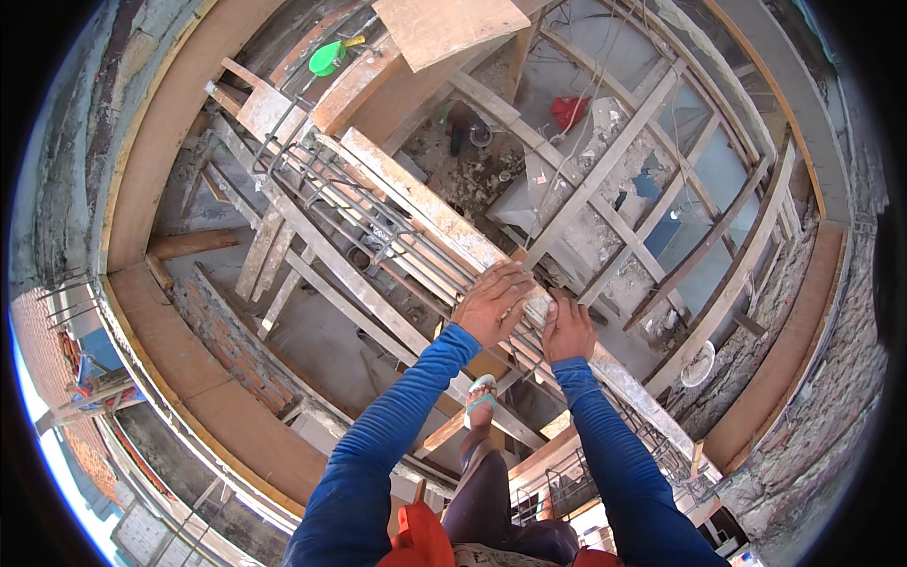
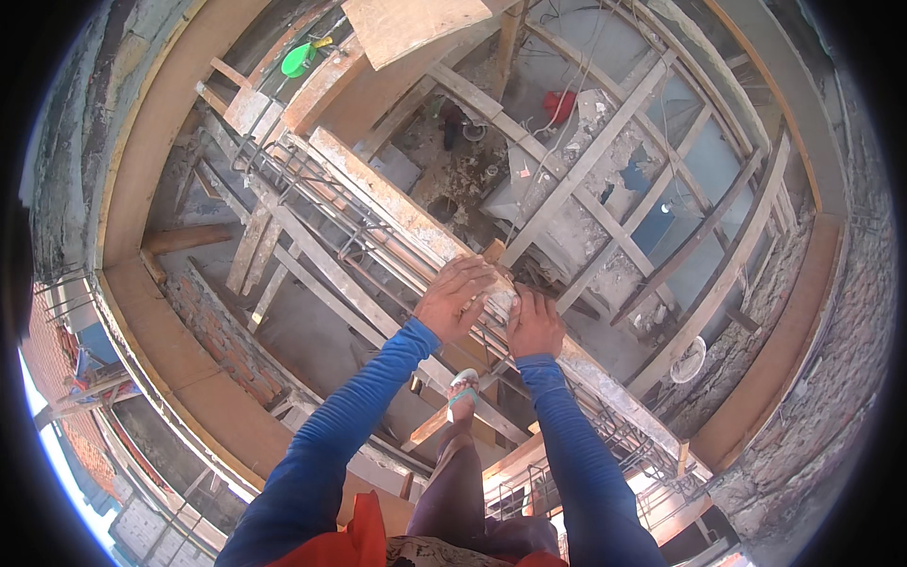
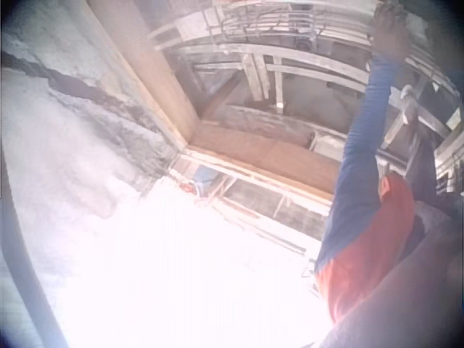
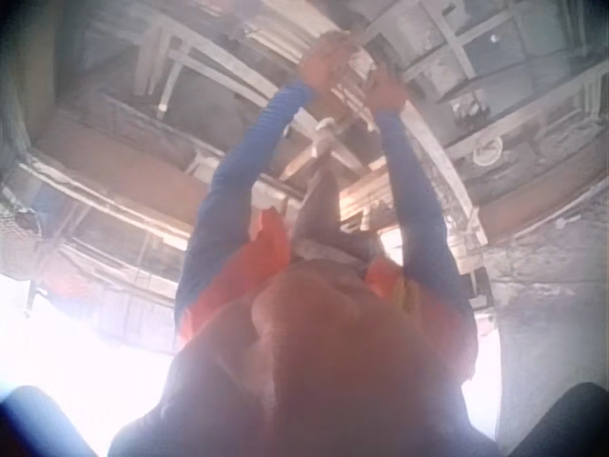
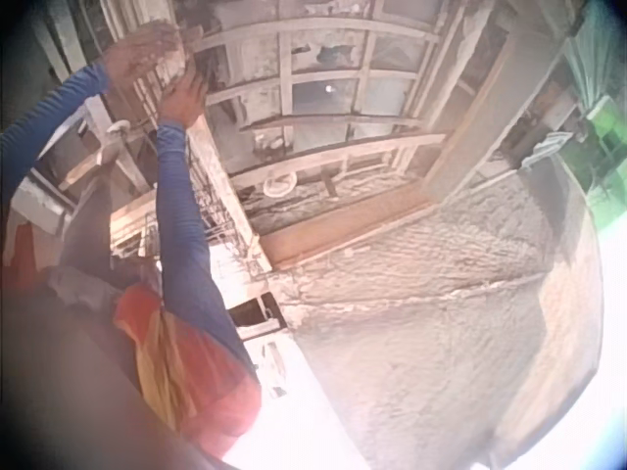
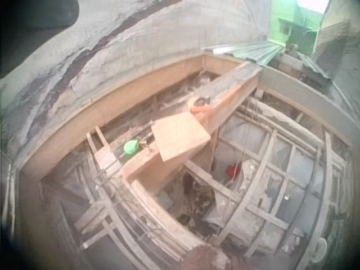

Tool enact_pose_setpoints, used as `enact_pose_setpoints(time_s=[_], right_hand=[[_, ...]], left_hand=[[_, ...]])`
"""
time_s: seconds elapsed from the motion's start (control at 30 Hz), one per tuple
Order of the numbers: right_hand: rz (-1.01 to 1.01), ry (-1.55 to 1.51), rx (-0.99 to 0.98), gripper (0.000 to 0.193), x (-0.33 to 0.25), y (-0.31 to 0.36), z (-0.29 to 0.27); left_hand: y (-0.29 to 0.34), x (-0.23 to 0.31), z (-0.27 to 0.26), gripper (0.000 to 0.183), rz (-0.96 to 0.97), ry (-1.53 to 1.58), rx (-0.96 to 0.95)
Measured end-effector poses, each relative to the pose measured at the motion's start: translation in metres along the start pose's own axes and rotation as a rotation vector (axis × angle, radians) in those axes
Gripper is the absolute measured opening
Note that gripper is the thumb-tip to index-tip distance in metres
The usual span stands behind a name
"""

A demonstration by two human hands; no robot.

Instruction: The person carries a long corrugated metal sheet across a construction site and places it onto a wooden roof structure. They then walk along wooden planks and scaffolding, adjusting a wooden beam near rebar and a white pipe.

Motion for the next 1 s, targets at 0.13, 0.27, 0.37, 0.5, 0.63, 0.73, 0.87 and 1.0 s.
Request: enact_pose_setpoints(time_s=[0.13,0.27,0.37,0.5,0.63,0.73,0.87,1.0], right_hand=[[-0.01,0.004,-0.055,0.026,0.008,0.003,-0.003],[0.019,-0.068,0.006,0.024,0.022,0.007,-0.012],[-0.017,-0.149,0.058,0.024,0.013,0.007,-0.007],[0.111,-0.254,0.049,0.026,0.038,0.017,-0.008],[0.204,-0.404,0.141,0.025,0.045,0.024,-0.019],[0.111,-0.381,0.012,0.025,0.06,0.035,-0.04],[0.042,-0.33,0.356,0.039,0.103,0.087,-0.092],[0.213,-0.196,0.343,0.05,0.165,0.169,-0.129]], left_hand=[[-0.004,0.009,0.0,0.04,0.051,-0.043,-0.059],[-0.013,0.046,0.011,0.054,0.128,-0.23,-0.161],[0.006,0.048,0.016,0.058,0.164,-0.388,-0.131],[0.006,0.059,0.047,0.055,0.212,-0.487,-0.195],[0.01,0.048,0.052,0.027,0.194,-0.561,-0.256],[0.011,0.064,0.053,0.029,0.14,-0.601,-0.299],[0.015,0.078,0.07,0.037,-0.022,-0.501,-0.288],[0.026,0.097,0.104,0.043,-0.126,-0.43,-0.161]])
Point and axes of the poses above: each hand's wrist, its own y-axis away from the middle knuckle, its own z-axis out of the palm, x = y × z, the point moved 1 cm from there along -y, towards the middle knuckle, and after that the axes turned 7 degrees about -y, right-handed, at the moved point
